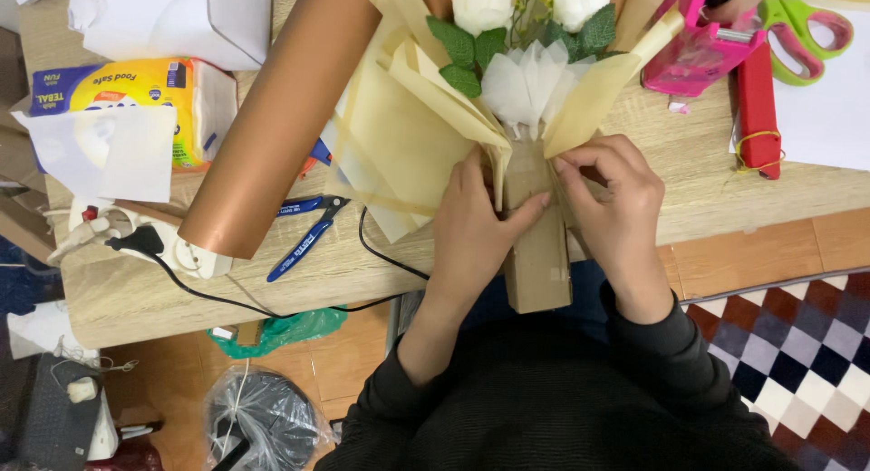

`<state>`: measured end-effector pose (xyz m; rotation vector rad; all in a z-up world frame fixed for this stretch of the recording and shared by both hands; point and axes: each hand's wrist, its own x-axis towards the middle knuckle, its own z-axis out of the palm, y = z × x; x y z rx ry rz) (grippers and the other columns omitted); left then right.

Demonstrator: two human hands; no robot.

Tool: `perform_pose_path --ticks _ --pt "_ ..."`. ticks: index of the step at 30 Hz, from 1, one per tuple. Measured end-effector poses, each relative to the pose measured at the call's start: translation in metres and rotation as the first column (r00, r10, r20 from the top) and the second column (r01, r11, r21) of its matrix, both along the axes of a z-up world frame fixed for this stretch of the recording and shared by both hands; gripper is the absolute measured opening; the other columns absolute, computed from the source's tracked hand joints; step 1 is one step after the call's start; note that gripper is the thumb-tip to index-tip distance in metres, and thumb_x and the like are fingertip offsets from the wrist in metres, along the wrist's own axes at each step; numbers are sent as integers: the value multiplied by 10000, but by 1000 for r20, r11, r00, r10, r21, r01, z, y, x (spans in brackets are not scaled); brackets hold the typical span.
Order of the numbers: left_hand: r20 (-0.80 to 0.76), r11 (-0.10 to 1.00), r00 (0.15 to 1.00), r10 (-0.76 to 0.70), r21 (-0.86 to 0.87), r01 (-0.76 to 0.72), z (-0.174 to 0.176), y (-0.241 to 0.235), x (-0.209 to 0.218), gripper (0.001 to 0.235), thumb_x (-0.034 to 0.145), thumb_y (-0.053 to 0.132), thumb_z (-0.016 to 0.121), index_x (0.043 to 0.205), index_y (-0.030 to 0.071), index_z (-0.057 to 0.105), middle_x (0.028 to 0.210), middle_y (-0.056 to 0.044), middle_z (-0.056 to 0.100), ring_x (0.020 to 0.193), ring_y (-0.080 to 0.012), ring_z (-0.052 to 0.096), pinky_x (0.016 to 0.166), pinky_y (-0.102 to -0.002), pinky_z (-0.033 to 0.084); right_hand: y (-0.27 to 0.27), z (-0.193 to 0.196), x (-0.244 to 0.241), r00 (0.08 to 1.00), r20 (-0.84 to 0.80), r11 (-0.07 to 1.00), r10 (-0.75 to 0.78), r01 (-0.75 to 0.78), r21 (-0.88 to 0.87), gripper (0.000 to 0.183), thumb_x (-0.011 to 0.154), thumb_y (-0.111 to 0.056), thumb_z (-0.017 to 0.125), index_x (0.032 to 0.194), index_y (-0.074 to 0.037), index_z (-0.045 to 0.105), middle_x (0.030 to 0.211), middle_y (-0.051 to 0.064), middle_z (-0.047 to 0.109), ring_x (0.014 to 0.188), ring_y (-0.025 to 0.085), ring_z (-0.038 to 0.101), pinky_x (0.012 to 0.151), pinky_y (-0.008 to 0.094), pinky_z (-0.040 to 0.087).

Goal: The person wraps a small bouquet of artificial white roses and greenery in beige tissue paper. They fold and pleat the paper around the stems, then secure the wrapping with clear tape applied by hand.

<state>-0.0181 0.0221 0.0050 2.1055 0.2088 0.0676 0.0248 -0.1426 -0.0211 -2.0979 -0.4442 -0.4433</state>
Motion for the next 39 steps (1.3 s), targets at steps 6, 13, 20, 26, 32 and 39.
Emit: perform_pose_path --ticks 6,13,20,26,32,39 --pt "-43 875 999 19 -484 -37 -6 -5 1 921 764 231 836 1413 -65 254 1237 -195 392 1242 -371 484 1013 -593 471 -2 4 -8 993 110 997 34 -41 59 135 937 139 819 968 28 747 886 117 663 831 291 682 742 380 613" --pt "-46 645 997 70 -760 -80 -48 -23 -7 919 736 -11 801 1529 88 348 1328 -128 579 1181 -207 589 942 -446 551 0 3 -18 930 363 997 -57 71 -25 113 926 110 847 945 33 766 893 111 684 794 282 688 734 379 597" --pt "89 649 982 164 -760 -40 -41 -37 -11 732 816 115 859 1455 13 518 1333 -124 643 1243 -195 587 1093 -464 492 -2 -11 -25 898 436 996 -55 82 -44 80 936 98 808 924 20 794 900 93 694 786 245 702 744 328 596" --pt "105 683 977 187 -729 -53 -40 -41 -11 735 785 123 891 1424 -8 554 1355 -141 639 1251 -206 574 1118 -481 467 -10 -23 -28 890 452 996 -67 88 -26 105 962 96 782 907 9 803 867 72 678 753 241 694 727 327 589" --pt "128 613 974 185 -790 -13 -40 -41 -10 711 816 71 866 1444 -3 542 1354 -127 640 1249 -209 573 1122 -482 466 -14 -27 -29 876 476 996 -76 85 2 129 934 127 795 871 16 812 853 76 673 729 235 688 702 334 583" --pt "90 584 978 189 -811 -38 -72 -44 -16 701 795 30 869 1424 9 561 1322 -111 657 1202 -202 602 1119 -487 473 -5 -21 -35 884 454 993 -113 86 80 180 936 210 716 862 69 797 816 116 601 702 309 664 680 386 569"
